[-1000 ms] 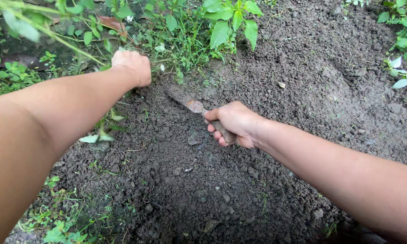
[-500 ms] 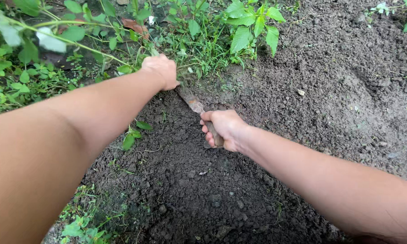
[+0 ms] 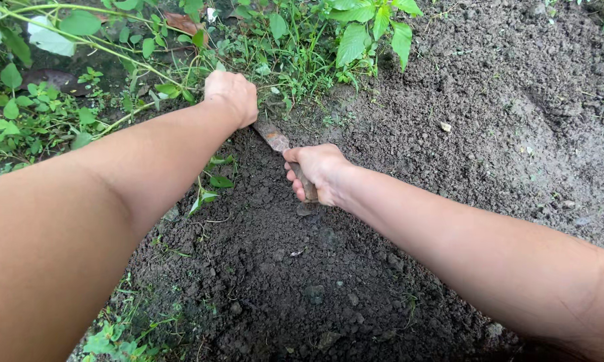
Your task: The person uses a small hand hoe to loosen soil and pull weeds from a garden bed. They repeatedly scrape the soil surface, gather uprooted weeds by hand, and discard them to the side.
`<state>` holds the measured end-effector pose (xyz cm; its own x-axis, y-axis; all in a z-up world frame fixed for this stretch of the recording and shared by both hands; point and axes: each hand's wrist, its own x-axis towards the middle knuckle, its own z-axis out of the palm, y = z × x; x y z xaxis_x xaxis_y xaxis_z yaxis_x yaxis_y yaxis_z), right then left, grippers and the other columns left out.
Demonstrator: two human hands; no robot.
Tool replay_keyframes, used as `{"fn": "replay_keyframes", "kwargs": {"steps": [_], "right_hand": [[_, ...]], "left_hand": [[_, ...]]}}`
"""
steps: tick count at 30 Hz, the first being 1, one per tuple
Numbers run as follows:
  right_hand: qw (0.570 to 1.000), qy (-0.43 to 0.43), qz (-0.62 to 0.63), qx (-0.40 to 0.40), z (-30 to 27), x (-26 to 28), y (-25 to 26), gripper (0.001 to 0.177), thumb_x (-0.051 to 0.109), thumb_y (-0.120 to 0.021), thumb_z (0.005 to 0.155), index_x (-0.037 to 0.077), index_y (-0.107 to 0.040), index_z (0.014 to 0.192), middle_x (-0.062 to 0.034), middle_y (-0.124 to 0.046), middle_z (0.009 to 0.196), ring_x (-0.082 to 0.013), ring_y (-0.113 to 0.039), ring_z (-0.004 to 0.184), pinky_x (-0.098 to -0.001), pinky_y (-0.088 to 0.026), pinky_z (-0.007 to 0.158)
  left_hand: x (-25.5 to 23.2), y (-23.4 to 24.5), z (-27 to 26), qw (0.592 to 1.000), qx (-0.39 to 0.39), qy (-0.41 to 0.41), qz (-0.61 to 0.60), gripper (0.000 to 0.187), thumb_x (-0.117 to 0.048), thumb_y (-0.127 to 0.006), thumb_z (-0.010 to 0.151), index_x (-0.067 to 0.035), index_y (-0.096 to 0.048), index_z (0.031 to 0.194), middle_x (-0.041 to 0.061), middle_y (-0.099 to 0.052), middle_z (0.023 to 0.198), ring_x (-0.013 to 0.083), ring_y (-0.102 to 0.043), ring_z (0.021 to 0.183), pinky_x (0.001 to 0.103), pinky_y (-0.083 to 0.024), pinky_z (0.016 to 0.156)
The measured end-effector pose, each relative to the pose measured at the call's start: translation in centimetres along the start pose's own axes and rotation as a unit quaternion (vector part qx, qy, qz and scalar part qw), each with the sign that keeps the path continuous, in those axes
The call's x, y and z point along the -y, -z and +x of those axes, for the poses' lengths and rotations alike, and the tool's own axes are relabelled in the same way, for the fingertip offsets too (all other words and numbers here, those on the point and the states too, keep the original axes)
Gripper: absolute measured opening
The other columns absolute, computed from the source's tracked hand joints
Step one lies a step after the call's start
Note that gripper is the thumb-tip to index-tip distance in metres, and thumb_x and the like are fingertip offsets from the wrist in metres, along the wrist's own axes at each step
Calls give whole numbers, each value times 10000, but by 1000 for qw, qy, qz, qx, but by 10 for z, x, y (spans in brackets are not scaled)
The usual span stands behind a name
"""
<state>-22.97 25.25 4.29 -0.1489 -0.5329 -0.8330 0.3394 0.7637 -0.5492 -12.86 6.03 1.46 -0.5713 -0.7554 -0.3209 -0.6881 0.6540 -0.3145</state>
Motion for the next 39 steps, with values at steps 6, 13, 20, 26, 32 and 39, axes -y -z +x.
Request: {"fn": "replay_keyframes", "kwargs": {"steps": [6,13,20,26,32,39], "right_hand": [[987,60,-137,-55,3,22,15,241,229,-684,965,2,-671,885,-56,-615,658,-125,-492,451,-286,-407,361],[968,132,-214,-24,5,22,26,253,209,-735,915,1,-750,1059,-41,-621,668,-108,-520,446,-284,-465,360],[946,156,-280,-54,-18,26,26,229,227,-740,908,55,-759,1058,-26,-649,684,-90,-556,467,-266,-512,391],[928,167,-330,-45,-42,24,33,267,261,-727,926,8,-778,991,-35,-661,688,-92,-564,468,-270,-520,407],[860,197,-466,-57,-75,27,68,276,353,-721,905,129,-781,1055,-61,-669,631,-128,-620,487,-315,-546,471],[847,174,-489,-115,-86,31,74,276,334,-727,926,84,-803,1014,-72,-696,656,-142,-629,513,-322,-558,533]], "left_hand": [[4,3,-1,998,9,44,-35,336,-271,-583,944,-101,-781,1155,117,-763,1168,270,-738,1074,408,-585,869],[18,-2,-11,987,24,83,-134,375,-309,-600,925,-81,-757,1178,167,-734,1191,315,-716,1101,441,-557,938],[22,-7,-31,977,-7,103,-188,486,-473,-655,904,-68,-766,1149,192,-726,1180,372,-684,1132,477,-533,977],[29,-5,-57,978,-16,88,-190,516,-514,-650,907,-61,-768,1124,205,-738,1152,391,-691,1109,502,-538,965],[66,14,-91,982,44,57,-176,621,-612,-637,864,-97,-730,1197,192,-731,1181,378,-697,1118,515,-540,977],[95,46,-94,902,34,-16,-429,901,-445,-883,707,-117,-481,1444,182,-523,1356,359,-517,1250,532,-403,1036]]}}
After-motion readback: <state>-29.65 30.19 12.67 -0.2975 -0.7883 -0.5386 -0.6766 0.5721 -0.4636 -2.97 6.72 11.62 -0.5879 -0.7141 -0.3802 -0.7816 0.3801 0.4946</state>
